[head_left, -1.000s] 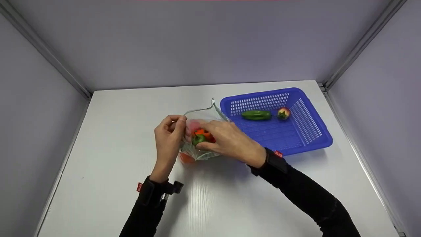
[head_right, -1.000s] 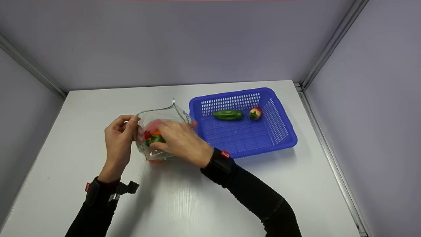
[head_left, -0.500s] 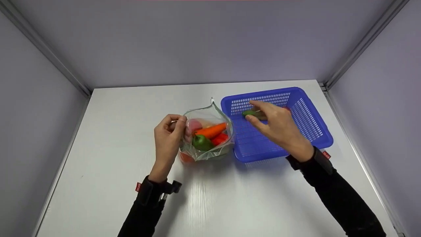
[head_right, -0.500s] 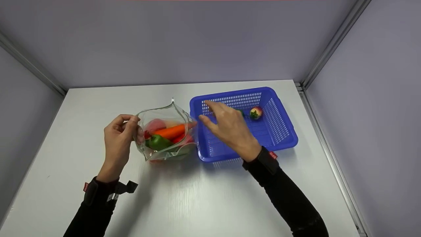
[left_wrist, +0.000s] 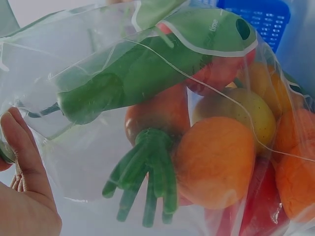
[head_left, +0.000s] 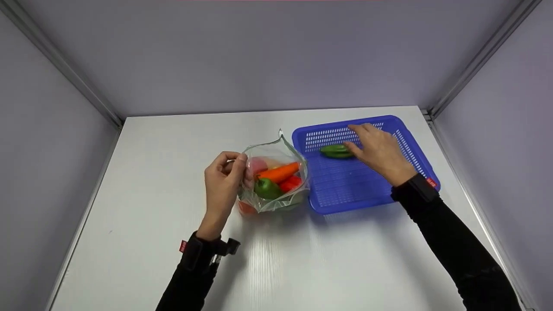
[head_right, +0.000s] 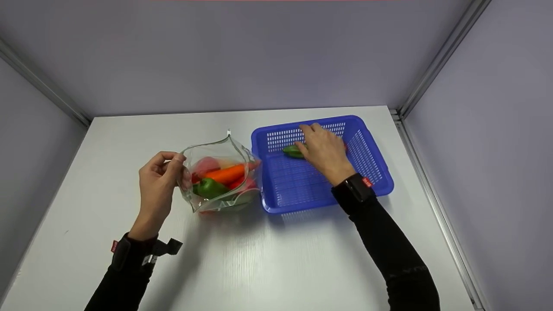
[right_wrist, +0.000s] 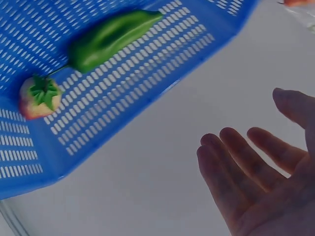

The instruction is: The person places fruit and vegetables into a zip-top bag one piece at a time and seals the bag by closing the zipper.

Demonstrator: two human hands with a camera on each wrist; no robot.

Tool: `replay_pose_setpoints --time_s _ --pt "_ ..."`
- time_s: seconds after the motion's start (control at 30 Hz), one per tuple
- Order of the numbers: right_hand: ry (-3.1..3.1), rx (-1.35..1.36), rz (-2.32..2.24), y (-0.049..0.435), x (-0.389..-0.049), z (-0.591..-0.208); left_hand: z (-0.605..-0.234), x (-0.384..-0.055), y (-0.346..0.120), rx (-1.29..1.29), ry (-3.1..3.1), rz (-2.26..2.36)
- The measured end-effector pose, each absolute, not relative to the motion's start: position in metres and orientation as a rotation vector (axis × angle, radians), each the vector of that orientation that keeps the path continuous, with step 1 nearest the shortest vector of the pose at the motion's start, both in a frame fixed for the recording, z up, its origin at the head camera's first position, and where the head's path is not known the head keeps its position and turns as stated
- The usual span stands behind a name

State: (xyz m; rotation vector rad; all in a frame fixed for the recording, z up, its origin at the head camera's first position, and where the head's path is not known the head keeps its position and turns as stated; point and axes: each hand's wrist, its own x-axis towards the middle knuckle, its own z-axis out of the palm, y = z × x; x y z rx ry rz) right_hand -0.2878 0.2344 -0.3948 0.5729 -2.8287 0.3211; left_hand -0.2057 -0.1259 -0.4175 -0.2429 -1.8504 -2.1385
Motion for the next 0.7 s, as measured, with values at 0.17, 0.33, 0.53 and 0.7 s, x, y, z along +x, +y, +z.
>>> replay_pose_setpoints --time_s 0.17,0.33,0.53,0.7 --pt "-2.949 0.573 0.166 0.235 -0.304 -0.406 -0.418 -0.206 -0.126 -0.24 -1.849 -2.14" --pt "-3.005 0.598 0.099 0.235 -0.319 -0.417 -0.42 -0.206 -0.126 -0.239 -1.85 -2.148" --pt "-3.06 0.599 0.047 0.235 -0.334 -0.427 -0.419 -0.204 -0.127 -0.237 -1.847 -2.144" --pt "-3.156 0.53 0.041 0.237 -0.342 -0.436 -0.419 -0.2 -0.128 -0.241 -1.852 -2.157"
